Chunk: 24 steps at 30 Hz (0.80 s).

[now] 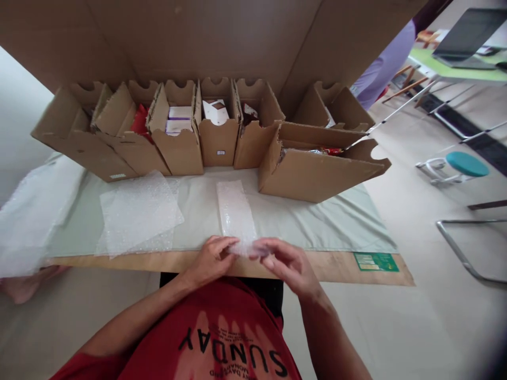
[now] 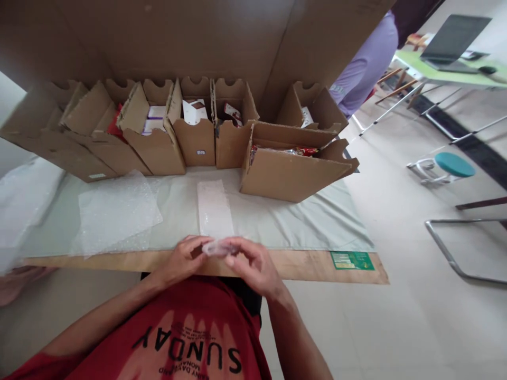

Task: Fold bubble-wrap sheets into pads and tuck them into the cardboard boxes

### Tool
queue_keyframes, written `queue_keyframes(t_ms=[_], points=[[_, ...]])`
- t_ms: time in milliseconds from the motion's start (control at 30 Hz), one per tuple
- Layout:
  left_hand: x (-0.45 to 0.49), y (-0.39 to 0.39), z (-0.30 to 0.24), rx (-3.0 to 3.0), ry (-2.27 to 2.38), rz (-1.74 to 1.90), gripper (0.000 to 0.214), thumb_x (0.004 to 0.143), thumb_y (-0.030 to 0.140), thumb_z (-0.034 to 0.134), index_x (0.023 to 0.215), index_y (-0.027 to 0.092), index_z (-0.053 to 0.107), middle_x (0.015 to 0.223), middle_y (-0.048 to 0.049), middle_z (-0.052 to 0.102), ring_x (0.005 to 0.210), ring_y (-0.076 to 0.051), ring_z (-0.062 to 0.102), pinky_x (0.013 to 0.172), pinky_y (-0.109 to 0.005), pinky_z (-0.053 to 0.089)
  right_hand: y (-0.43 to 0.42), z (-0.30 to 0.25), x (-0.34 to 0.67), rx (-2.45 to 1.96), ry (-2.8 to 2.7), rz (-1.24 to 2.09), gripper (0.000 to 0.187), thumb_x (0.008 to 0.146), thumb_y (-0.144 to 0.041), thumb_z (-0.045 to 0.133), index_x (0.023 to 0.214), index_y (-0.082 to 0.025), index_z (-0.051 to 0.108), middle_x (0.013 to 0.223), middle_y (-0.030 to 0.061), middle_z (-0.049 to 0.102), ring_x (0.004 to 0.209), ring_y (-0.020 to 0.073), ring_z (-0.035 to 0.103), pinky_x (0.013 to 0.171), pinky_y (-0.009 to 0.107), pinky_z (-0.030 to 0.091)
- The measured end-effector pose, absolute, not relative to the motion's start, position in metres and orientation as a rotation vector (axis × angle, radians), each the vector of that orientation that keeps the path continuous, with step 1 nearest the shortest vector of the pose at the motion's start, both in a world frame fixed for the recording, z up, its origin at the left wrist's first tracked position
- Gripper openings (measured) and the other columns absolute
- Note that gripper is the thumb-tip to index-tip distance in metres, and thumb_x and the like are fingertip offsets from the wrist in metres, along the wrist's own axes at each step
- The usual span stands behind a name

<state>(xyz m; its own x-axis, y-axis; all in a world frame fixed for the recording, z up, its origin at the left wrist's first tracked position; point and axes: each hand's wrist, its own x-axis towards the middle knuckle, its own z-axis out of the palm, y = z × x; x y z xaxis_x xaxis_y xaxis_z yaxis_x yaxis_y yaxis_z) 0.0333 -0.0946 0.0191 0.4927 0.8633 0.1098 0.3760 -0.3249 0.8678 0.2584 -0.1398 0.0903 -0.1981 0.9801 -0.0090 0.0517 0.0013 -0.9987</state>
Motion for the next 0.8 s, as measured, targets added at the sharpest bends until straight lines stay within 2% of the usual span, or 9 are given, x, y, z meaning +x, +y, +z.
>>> queue_keyframes(t_ms=[100, 167, 300, 433, 533, 600, 667, 733, 800], points=[[0.035, -0.083, 0.016, 1.507, 1.162, 0.723, 0.042, 0.092, 0.028, 0.058, 0.132, 0.016, 0.061, 0.079, -0.0008, 0.070, 0.072, -0.016, 0.066, 0.069, -0.028, 0.053, -0.084, 0.076, 0.244, -1.193, -1.208, 1.400, 0.035, 0.086, -0.048, 0.074, 0.108, -0.022, 0.071, 0.092, 0.0073, 0.078, 0.087, 0.0217, 0.072, 0.073, 0.033, 0.055], [0.038, -0.076, 0.013, 1.402, 1.204, 0.775, 0.053, 0.090, 0.025, 0.057, 0.142, 0.014, 0.052, 0.081, 0.0002, 0.066, 0.066, -0.013, 0.062, 0.065, -0.025, 0.051, -0.053, 0.062, 0.236, -1.241, -1.125, 1.461, 0.039, 0.081, -0.048, 0.076, 0.107, -0.020, 0.067, 0.093, 0.0082, 0.077, 0.085, 0.0217, 0.072, 0.066, 0.031, 0.053], [0.043, -0.072, 0.006, 1.615, 1.350, 0.889, 0.068, 0.084, 0.017, 0.061, 0.150, 0.019, 0.044, 0.111, -0.0076, 0.066, 0.077, -0.014, 0.062, 0.076, -0.030, 0.056, -0.024, 0.034, 0.230, -1.365, -1.047, 1.527, 0.060, 0.075, -0.043, 0.079, 0.127, -0.019, 0.059, 0.093, 0.0079, 0.077, 0.077, 0.0198, 0.071, 0.057, 0.026, 0.049], [0.041, -0.081, 0.009, 2.011, 1.424, 0.826, 0.060, 0.087, 0.014, 0.059, 0.146, 0.023, 0.050, 0.126, -0.0109, 0.060, 0.100, -0.021, 0.066, 0.093, -0.040, 0.057, -0.024, 0.019, 0.234, -1.324, -1.055, 1.491, 0.083, 0.078, -0.045, 0.076, 0.150, -0.023, 0.042, 0.103, 0.0080, 0.076, 0.077, 0.0186, 0.071, 0.057, 0.026, 0.050], [0.037, -0.086, 0.013, 2.224, 1.494, 0.780, 0.050, 0.089, 0.016, 0.061, 0.138, 0.021, 0.057, 0.142, -0.0159, 0.052, 0.114, -0.028, 0.063, 0.099, -0.047, 0.056, -0.036, 0.019, 0.238, -1.281, -1.151, 1.419, 0.072, 0.083, -0.047, 0.071, 0.146, -0.023, 0.047, 0.110, 0.0098, 0.074, 0.086, 0.0209, 0.072, 0.064, 0.029, 0.054], [0.033, -0.086, 0.014, 2.359, 1.476, 0.759, 0.042, 0.089, 0.015, 0.062, 0.131, 0.020, 0.063, 0.148, -0.0177, 0.049, 0.121, -0.032, 0.060, 0.103, -0.051, 0.054, -0.051, 0.025, 0.242, -1.279, -1.332, 1.302, 0.056, 0.088, -0.044, 0.066, 0.139, -0.023, 0.055, 0.115, 0.0110, 0.073, 0.099, 0.0232, 0.071, 0.078, 0.035, 0.057], [0.029, -0.084, 0.013, 2.466, 1.398, 0.730, 0.033, 0.089, 0.015, 0.063, 0.122, 0.019, 0.067, 0.148, -0.0176, 0.052, 0.127, -0.034, 0.056, 0.106, -0.054, 0.052, -0.072, 0.033, 0.248, -1.278, -1.632, 1.128, 0.046, 0.091, -0.039, 0.064, 0.135, -0.024, 0.060, 0.124, 0.0115, 0.071, 0.114, 0.0256, 0.067, 0.095, 0.043, 0.055], [0.025, -0.080, 0.010, 2.520, 1.318, 0.707, 0.028, 0.090, 0.016, 0.063, 0.117, 0.018, 0.070, 0.146, -0.0168, 0.056, 0.132, -0.035, 0.054, 0.109, -0.055, 0.050, -0.092, 0.037, 0.252, -1.280, -1.966, 0.924, 0.049, 0.090, -0.032, 0.065, 0.138, -0.025, 0.060, 0.137, 0.0119, 0.066, 0.129, 0.0283, 0.059, 0.108, 0.049, 0.047], [0.024, -0.076, 0.009, 2.523, 1.270, 0.697, 0.028, 0.090, 0.016, 0.062, 0.117, 0.019, 0.071, 0.148, -0.0163, 0.056, 0.138, -0.035, 0.050, 0.112, -0.055, 0.048, -0.107, 0.036, 0.254, -1.309, -2.214, 0.715, 0.054, 0.088, -0.023, 0.064, 0.142, -0.024, 0.059, 0.145, 0.0133, 0.061, 0.137, 0.0311, 0.053, 0.111, 0.053, 0.044]])
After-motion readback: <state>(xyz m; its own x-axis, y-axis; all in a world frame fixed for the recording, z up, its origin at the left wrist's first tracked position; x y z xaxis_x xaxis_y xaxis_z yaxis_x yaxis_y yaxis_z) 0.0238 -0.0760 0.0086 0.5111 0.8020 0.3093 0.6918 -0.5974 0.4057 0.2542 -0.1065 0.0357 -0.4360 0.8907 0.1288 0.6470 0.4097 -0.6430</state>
